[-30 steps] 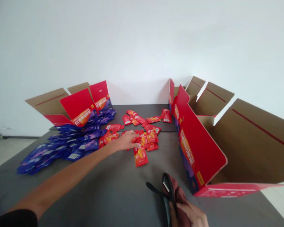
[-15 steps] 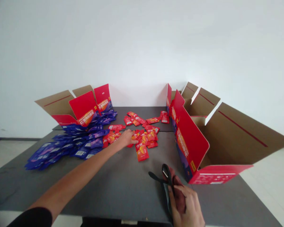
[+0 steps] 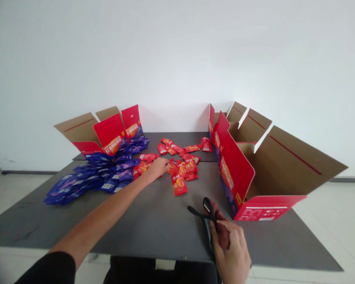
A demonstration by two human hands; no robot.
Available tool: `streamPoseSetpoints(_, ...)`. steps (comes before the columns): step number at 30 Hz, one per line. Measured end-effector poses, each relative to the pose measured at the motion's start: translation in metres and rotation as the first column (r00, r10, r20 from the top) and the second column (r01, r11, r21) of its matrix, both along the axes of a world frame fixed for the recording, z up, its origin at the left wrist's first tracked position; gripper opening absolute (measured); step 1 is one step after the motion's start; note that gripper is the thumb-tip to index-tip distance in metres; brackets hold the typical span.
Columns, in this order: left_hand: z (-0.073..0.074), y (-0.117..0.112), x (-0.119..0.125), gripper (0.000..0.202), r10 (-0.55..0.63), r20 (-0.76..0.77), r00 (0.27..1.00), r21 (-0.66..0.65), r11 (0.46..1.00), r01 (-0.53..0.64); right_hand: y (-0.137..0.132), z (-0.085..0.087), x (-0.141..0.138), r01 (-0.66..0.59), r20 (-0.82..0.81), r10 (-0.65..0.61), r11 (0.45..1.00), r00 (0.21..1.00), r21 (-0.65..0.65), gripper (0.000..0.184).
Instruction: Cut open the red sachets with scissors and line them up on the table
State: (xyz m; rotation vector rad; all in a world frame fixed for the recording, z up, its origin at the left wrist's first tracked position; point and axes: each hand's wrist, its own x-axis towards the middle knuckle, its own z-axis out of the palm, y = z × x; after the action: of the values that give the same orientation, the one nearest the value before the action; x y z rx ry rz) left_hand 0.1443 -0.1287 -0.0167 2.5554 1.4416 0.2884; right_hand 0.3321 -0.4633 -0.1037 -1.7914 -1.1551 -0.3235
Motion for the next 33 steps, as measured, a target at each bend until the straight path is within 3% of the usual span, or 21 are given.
streamPoseSetpoints(7, 0.013, -0.031, -0.029, 0.033, 0.007, 0.325, 0.946, 0.034, 0.999, -0.019, 0.002, 0.006, -0.004, 0.021, -0.004, -0.021, 1.0, 1.0, -0.016, 0.044)
streamPoseSetpoints(12, 0.021, -0.094, -0.069, 0.042, -0.09, 0.456, 0.885, -0.161, 0.97, 0.181, 0.001, 0.006, -0.002, 0.02, -0.008, -0.02, 0.999, 1.0, -0.037, 0.048)
streamPoseSetpoints(14, 0.018, -0.127, -0.086, 0.042, -0.117, 0.494, 0.862, -0.305, 0.905, 0.297, 0.002, 0.006, -0.002, 0.029, -0.016, -0.03, 0.999, 0.999, -0.04, 0.05)
streamPoseSetpoints(16, 0.011, -0.157, -0.1, 0.039, -0.074, 0.555, 0.829, -0.505, 0.762, 0.406, 0.002, 0.007, -0.002, 0.04, -0.023, -0.041, 0.998, 0.999, -0.04, 0.051)
streamPoseSetpoints(17, 0.007, -0.169, -0.106, 0.037, -0.044, 0.565, 0.824, -0.56, 0.714, 0.421, 0.003, 0.008, -0.003, 0.044, -0.027, -0.046, 0.998, 0.999, -0.041, 0.052)
streamPoseSetpoints(18, 0.003, -0.179, -0.11, 0.036, -0.018, 0.562, 0.827, -0.585, 0.698, 0.413, 0.003, 0.009, -0.004, 0.048, -0.031, -0.05, 0.998, 0.998, -0.043, 0.052)
streamPoseSetpoints(23, -0.023, -0.196, -0.117, 0.031, -0.007, 0.495, 0.869, -0.436, 0.863, 0.255, 0.003, 0.016, -0.008, 0.058, -0.051, -0.062, 0.995, 0.997, -0.081, 0.053)
streamPoseSetpoints(27, -0.039, -0.194, -0.114, 0.026, -0.031, 0.447, 0.894, -0.322, 0.927, 0.193, 0.003, 0.018, -0.009, 0.054, -0.06, -0.059, 0.995, 0.996, -0.087, 0.051)
streamPoseSetpoints(33, -0.045, -0.206, -0.121, 0.045, -0.113, 0.227, 0.967, -0.129, 0.981, 0.144, 0.004, 0.018, -0.013, 0.068, -0.066, -0.074, 0.994, 0.995, -0.091, 0.047)
